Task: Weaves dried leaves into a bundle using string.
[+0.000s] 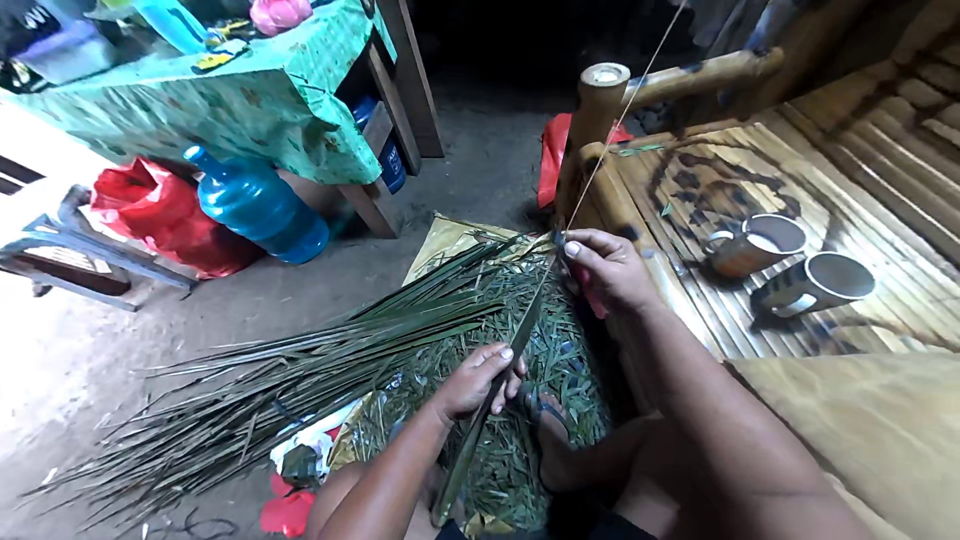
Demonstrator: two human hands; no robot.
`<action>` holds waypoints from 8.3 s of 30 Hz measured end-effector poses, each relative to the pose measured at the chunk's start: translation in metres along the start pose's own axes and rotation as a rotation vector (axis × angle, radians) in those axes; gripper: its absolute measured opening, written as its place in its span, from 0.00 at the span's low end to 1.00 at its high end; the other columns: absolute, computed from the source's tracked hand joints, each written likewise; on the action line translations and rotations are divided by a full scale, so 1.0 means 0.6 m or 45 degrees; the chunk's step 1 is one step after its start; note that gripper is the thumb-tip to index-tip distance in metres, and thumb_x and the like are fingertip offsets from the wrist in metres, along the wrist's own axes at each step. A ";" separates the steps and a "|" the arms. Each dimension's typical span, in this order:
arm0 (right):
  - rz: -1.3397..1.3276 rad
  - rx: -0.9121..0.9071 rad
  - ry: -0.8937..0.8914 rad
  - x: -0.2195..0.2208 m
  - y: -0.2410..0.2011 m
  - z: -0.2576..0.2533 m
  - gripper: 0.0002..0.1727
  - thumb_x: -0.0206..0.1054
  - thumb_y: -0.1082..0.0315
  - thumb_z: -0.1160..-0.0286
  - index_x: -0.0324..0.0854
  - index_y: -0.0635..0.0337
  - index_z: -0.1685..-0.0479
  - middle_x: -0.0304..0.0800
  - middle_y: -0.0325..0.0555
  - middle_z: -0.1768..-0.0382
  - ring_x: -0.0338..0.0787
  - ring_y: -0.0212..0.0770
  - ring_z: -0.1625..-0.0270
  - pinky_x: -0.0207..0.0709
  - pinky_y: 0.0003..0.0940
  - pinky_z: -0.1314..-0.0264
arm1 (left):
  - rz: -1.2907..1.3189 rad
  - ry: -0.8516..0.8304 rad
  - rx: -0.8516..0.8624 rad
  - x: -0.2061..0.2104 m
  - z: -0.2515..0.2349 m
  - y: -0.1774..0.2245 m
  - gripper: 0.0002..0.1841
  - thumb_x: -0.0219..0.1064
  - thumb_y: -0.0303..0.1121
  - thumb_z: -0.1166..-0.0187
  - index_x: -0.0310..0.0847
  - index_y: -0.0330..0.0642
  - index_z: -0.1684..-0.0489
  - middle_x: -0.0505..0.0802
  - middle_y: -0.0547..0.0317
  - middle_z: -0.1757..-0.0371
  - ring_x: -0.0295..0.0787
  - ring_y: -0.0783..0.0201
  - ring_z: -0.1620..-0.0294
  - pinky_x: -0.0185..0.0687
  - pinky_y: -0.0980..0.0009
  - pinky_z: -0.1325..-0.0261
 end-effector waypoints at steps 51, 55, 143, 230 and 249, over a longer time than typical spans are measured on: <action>-0.032 -0.179 -0.375 0.020 0.009 -0.002 0.10 0.61 0.67 0.15 0.86 0.63 0.57 0.89 0.38 0.73 0.85 0.29 0.76 0.82 0.25 0.74 | 0.110 0.124 0.062 -0.002 0.008 0.003 0.10 0.58 0.39 0.11 0.80 0.44 0.57 0.79 0.72 0.82 0.72 0.79 0.87 0.70 0.83 0.82; -0.101 -0.100 -0.069 -0.003 0.004 -0.007 0.12 0.61 0.67 0.16 0.84 0.61 0.43 0.89 0.36 0.68 0.85 0.28 0.75 0.82 0.24 0.73 | 0.071 0.118 0.004 -0.002 0.006 -0.001 0.10 0.55 0.36 0.11 0.80 0.44 0.58 0.80 0.71 0.82 0.73 0.79 0.87 0.70 0.84 0.83; 0.023 -0.004 -0.512 0.083 0.030 0.026 0.12 0.62 0.64 0.15 0.87 0.63 0.61 0.87 0.38 0.76 0.82 0.28 0.79 0.80 0.25 0.75 | 0.048 0.392 0.085 -0.008 0.021 0.021 0.13 0.47 0.34 0.07 0.77 0.42 0.57 0.75 0.72 0.84 0.69 0.77 0.88 0.69 0.82 0.82; 0.035 0.150 -0.691 0.118 0.057 0.042 0.14 0.61 0.63 0.15 0.86 0.63 0.63 0.87 0.38 0.77 0.83 0.28 0.78 0.80 0.25 0.74 | -0.117 0.638 0.070 -0.014 0.036 0.022 0.13 0.47 0.32 0.07 0.78 0.38 0.51 0.75 0.69 0.80 0.67 0.77 0.86 0.66 0.82 0.82; 0.024 0.127 -0.387 0.073 0.023 0.028 0.13 0.62 0.64 0.16 0.86 0.64 0.58 0.87 0.43 0.75 0.84 0.34 0.78 0.82 0.31 0.75 | -0.090 0.591 0.054 -0.006 0.025 0.018 0.13 0.47 0.32 0.07 0.77 0.39 0.56 0.76 0.69 0.80 0.68 0.77 0.86 0.66 0.83 0.83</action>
Point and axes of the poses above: each hand's wrist, its own z-axis away from the middle knuckle, its own x-axis out of the palm, y = z × x, the point moved 4 cm from there along -z, towards the middle knuckle
